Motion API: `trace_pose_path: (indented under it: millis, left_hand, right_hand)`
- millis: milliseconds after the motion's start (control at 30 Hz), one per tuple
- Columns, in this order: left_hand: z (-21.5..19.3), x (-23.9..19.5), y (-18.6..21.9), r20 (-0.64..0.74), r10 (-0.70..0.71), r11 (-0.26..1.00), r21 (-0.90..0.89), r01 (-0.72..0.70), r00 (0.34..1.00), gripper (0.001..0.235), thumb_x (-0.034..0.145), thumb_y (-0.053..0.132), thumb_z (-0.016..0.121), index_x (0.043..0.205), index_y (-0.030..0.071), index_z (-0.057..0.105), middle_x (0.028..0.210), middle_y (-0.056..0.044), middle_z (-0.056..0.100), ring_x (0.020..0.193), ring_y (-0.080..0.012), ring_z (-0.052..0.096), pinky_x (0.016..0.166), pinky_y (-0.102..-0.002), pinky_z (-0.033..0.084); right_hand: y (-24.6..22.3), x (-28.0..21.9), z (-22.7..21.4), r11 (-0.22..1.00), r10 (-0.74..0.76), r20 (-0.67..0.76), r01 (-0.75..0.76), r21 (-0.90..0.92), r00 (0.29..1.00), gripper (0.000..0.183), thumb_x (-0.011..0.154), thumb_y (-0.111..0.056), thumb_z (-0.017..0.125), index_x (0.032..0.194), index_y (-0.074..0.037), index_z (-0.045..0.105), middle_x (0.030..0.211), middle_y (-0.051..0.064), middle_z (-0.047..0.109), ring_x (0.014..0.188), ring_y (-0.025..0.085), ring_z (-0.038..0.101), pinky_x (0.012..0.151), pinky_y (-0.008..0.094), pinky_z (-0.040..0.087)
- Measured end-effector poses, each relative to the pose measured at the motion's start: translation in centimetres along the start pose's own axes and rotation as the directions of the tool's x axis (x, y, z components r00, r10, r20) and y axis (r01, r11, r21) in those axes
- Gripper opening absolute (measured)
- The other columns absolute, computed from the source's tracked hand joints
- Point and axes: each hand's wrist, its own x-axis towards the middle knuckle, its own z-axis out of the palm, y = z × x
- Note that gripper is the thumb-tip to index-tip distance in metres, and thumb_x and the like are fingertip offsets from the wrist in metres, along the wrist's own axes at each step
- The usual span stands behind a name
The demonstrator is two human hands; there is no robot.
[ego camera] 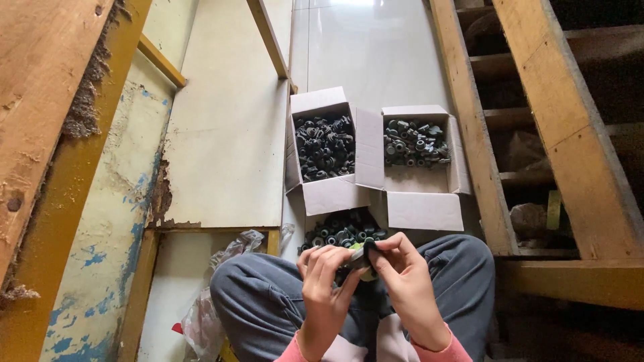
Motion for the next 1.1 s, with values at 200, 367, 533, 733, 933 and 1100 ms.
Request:
trace_pose_path:
  millis: [200,367,533,733,933,1100]
  left_hand:
    - [-0.1,-0.4,0.5,0.034,0.071,0.996,-0.049,-0.069,0.997,0.025,0.091,0.023,0.079,0.109,0.01,0.067,0.104,0.0,0.072,0.1,-0.0209,0.069,0.104,-0.043,0.038]
    - [0.7,-1.8,0.9,0.01,-0.22,0.96,-0.178,0.218,0.975,0.032,0.091,0.042,0.071,0.099,0.011,0.07,0.097,-0.001,0.075,0.092,-0.0196,0.067,0.093,-0.035,0.045]
    - [0.8,-2.7,0.6,0.015,-0.448,0.885,-0.138,0.445,0.894,0.032,0.082,0.045,0.079,0.097,0.016,0.074,0.095,0.002,0.075,0.094,-0.0174,0.066,0.088,-0.031,0.05]
    - [0.1,-1.7,1.6,-0.048,-0.297,0.947,-0.146,0.287,0.954,0.031,0.088,0.041,0.075,0.099,0.012,0.071,0.096,-0.001,0.073,0.091,-0.0178,0.066,0.09,-0.032,0.048]
    - [-0.5,-1.0,1.7,0.036,-0.295,0.947,-0.12,0.297,0.955,0.034,0.09,0.045,0.072,0.101,0.013,0.072,0.097,0.001,0.072,0.091,-0.0163,0.065,0.095,-0.033,0.043]
    - [-1.2,-0.5,1.2,0.206,-0.122,0.993,0.022,0.12,0.971,0.023,0.09,0.036,0.075,0.103,0.018,0.069,0.093,0.003,0.07,0.09,-0.0174,0.067,0.099,-0.041,0.032]
  right_hand:
    - [1.7,0.5,-0.7,0.999,-0.026,-0.155,0.02,-0.035,0.988,0.007,0.096,-0.007,0.07,0.099,-0.007,0.064,0.084,0.001,0.061,0.075,0.005,0.054,0.068,0.02,0.045]
    - [0.4,0.8,-1.2,0.996,-0.012,-0.164,0.027,0.086,0.986,0.006,0.097,-0.008,0.067,0.102,-0.007,0.064,0.102,0.01,0.073,0.093,0.014,0.065,0.082,0.026,0.053]
    - [-2.0,-1.9,-0.4,0.941,-0.333,-0.138,0.319,-0.114,0.933,0.009,0.098,0.0,0.064,0.106,-0.002,0.068,0.111,0.01,0.065,0.1,0.015,0.065,0.09,0.024,0.054]
    - [-3.4,-2.5,0.3,0.759,-0.48,0.125,0.483,-0.437,0.868,0.012,0.09,0.0,0.071,0.097,-0.009,0.073,0.097,0.005,0.072,0.089,0.014,0.071,0.083,0.024,0.057]
    - [-3.2,-2.4,0.0,0.749,-0.541,0.072,0.519,-0.413,0.838,0.013,0.092,0.002,0.07,0.099,-0.008,0.072,0.097,0.007,0.065,0.086,0.015,0.065,0.072,0.024,0.053]
    - [-5.9,-1.4,-0.7,0.503,-0.639,0.409,0.757,-0.417,0.651,0.009,0.098,-0.004,0.06,0.097,-0.004,0.069,0.095,0.009,0.066,0.084,0.021,0.062,0.077,0.028,0.053]
